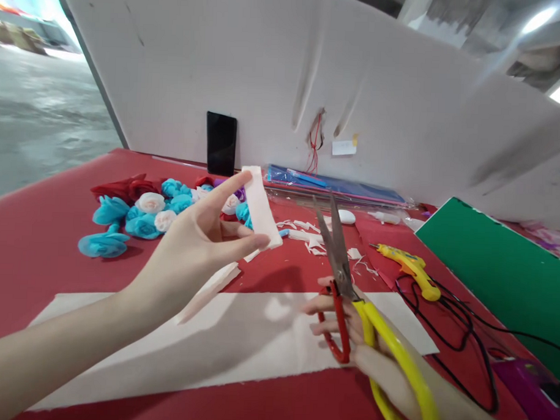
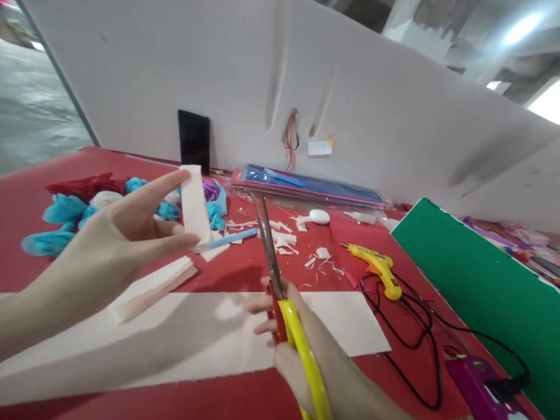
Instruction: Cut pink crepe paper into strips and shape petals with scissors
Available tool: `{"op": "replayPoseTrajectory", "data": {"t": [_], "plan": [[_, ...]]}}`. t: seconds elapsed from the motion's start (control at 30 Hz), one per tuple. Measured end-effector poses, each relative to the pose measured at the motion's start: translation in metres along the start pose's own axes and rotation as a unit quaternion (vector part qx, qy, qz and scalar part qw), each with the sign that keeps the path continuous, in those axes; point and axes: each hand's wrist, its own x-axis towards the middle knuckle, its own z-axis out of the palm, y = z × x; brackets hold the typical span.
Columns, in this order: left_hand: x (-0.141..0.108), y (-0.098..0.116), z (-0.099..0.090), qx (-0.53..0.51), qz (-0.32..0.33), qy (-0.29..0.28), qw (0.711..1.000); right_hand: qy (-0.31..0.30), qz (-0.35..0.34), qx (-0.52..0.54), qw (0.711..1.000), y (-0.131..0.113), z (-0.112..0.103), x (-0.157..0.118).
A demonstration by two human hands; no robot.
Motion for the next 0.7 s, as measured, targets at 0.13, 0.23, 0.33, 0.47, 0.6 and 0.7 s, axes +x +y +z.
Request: {"op": "replayPoseTrajectory", "data": {"t": [0.13, 0.23, 0.33, 0.47, 0.6, 0.7], "plan": [[0.007, 0.006, 0.005, -0.007, 0.04, 0.004, 0.999, -0.002, 0.027, 0.036, 0.999, -0.01, 0.028, 0.011], [0.014, 0.008, 0.009, -0.056, 0.037, -0.005, 0.998, -0.002, 0.048, 0.053, 0.997, -0.021, 0.045, 0.017], [0.017, 0.008, 0.011, -0.084, 0.025, -0.01, 0.996, -0.014, 0.051, 0.048, 0.997, -0.024, 0.049, 0.018], [0.017, 0.005, 0.013, -0.055, 0.018, 0.004, 0.998, 0.006, 0.025, 0.006, 1.0, -0.016, 0.048, 0.019], [0.018, 0.0, 0.014, -0.016, 0.021, -0.013, 1.0, 0.03, 0.029, -0.007, 0.999, -0.003, 0.045, 0.022], [0.017, -0.002, 0.014, -0.003, 0.017, -0.021, 1.0, -0.011, 0.019, -0.002, 1.0, 0.007, 0.038, 0.023]]}}
